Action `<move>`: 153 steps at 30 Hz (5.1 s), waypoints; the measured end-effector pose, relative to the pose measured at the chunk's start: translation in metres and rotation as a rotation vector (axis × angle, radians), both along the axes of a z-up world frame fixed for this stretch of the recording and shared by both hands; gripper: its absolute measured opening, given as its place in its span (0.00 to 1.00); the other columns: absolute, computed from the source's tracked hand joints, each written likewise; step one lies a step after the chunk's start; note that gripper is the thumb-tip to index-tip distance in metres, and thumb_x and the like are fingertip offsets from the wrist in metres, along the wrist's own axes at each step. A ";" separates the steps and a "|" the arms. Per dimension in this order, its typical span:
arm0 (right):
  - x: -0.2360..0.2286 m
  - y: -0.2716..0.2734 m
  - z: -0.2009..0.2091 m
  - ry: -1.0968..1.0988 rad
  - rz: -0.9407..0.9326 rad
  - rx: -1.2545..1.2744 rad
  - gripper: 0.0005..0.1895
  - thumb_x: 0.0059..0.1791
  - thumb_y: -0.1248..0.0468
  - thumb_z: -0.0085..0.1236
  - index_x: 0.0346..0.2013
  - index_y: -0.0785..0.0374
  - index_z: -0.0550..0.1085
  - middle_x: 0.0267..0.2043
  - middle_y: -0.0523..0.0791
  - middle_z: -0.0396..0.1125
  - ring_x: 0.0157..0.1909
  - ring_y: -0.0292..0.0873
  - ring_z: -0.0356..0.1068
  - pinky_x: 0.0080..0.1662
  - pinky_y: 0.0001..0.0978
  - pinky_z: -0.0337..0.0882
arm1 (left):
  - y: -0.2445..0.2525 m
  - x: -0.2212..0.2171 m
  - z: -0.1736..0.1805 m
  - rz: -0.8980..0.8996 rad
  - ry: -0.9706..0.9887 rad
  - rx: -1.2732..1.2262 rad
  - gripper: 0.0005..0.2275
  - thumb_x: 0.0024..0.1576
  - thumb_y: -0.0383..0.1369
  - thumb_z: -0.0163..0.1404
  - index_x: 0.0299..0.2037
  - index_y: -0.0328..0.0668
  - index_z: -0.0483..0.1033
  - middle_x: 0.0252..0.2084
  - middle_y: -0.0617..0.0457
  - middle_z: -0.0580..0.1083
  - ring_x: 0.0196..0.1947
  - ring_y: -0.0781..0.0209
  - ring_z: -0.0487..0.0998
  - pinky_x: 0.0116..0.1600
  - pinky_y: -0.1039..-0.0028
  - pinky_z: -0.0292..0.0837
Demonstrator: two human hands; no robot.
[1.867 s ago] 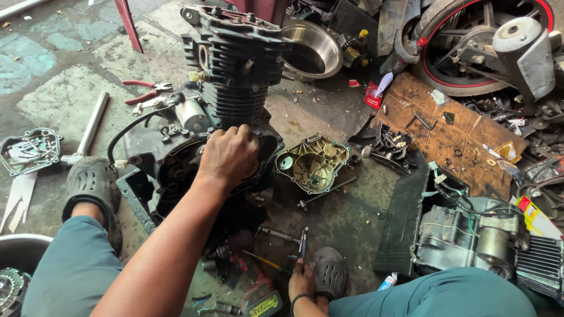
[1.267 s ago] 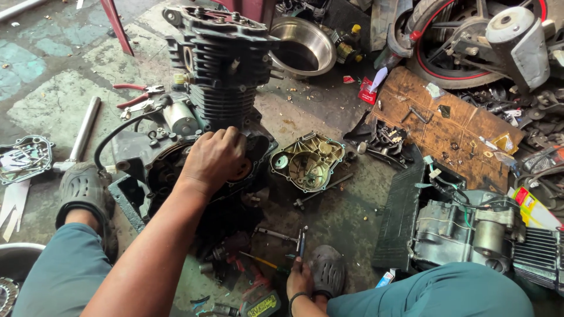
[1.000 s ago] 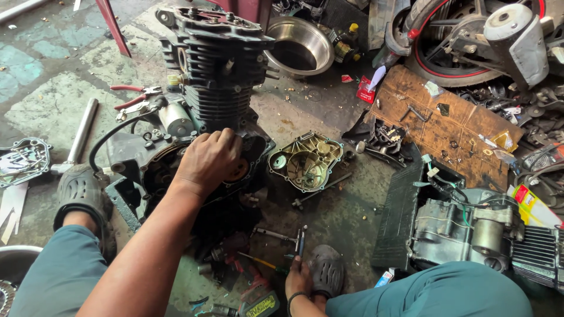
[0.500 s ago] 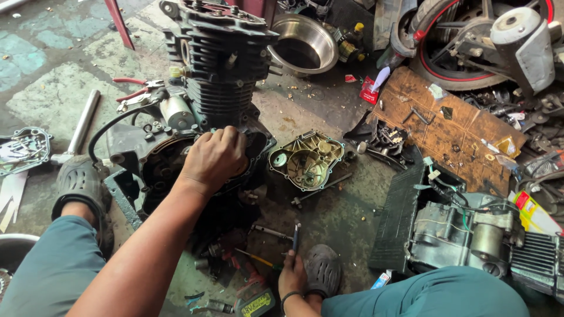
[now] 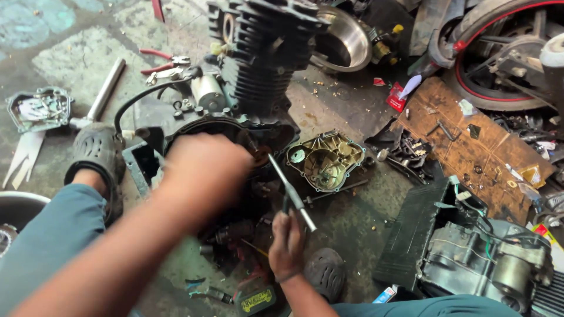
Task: Repairing and assembling a motorcycle engine block using various hand tools.
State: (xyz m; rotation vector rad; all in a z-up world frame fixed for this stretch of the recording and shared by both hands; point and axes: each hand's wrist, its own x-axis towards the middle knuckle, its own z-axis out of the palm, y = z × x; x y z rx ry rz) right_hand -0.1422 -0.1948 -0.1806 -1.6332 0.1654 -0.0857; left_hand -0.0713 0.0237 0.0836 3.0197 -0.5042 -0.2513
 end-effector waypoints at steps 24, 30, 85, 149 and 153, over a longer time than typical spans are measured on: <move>0.054 0.031 0.072 -0.347 0.211 -0.256 0.27 0.61 0.46 0.34 0.28 0.62 0.63 0.24 0.41 0.55 0.27 0.37 0.54 0.31 0.33 0.56 | 0.060 0.001 0.036 0.405 -0.209 -0.173 0.13 0.50 0.46 0.61 0.43 0.58 0.84 0.36 0.46 0.79 0.38 0.41 0.81 0.39 0.53 0.76; 0.054 0.038 0.082 -0.289 0.206 -0.271 0.23 0.60 0.48 0.38 0.31 0.63 0.65 0.25 0.41 0.56 0.28 0.35 0.55 0.31 0.31 0.56 | 0.063 -0.004 0.037 0.436 -0.193 -0.143 0.15 0.51 0.48 0.62 0.45 0.59 0.84 0.36 0.46 0.79 0.38 0.41 0.81 0.40 0.53 0.76; 0.063 0.034 0.080 -0.294 0.187 -0.338 0.20 0.60 0.52 0.38 0.30 0.62 0.64 0.24 0.43 0.56 0.27 0.39 0.56 0.33 0.38 0.57 | 0.067 -0.004 0.030 0.438 -0.200 -0.138 0.17 0.50 0.49 0.62 0.45 0.55 0.83 0.39 0.44 0.79 0.41 0.41 0.81 0.42 0.52 0.75; 0.075 0.014 0.025 -0.322 0.126 0.138 0.25 0.62 0.50 0.38 0.25 0.59 0.56 0.25 0.39 0.48 0.29 0.35 0.49 0.34 0.31 0.53 | 0.052 0.007 0.017 0.388 -0.154 -0.045 0.17 0.50 0.51 0.61 0.45 0.55 0.82 0.38 0.46 0.79 0.40 0.43 0.81 0.41 0.53 0.76; 0.079 0.005 0.041 -0.370 0.127 -0.003 0.25 0.63 0.47 0.36 0.26 0.58 0.56 0.26 0.39 0.49 0.30 0.34 0.49 0.35 0.31 0.53 | 0.040 0.014 0.019 0.344 -0.177 -0.073 0.16 0.50 0.51 0.61 0.42 0.53 0.82 0.38 0.46 0.79 0.41 0.43 0.81 0.41 0.53 0.76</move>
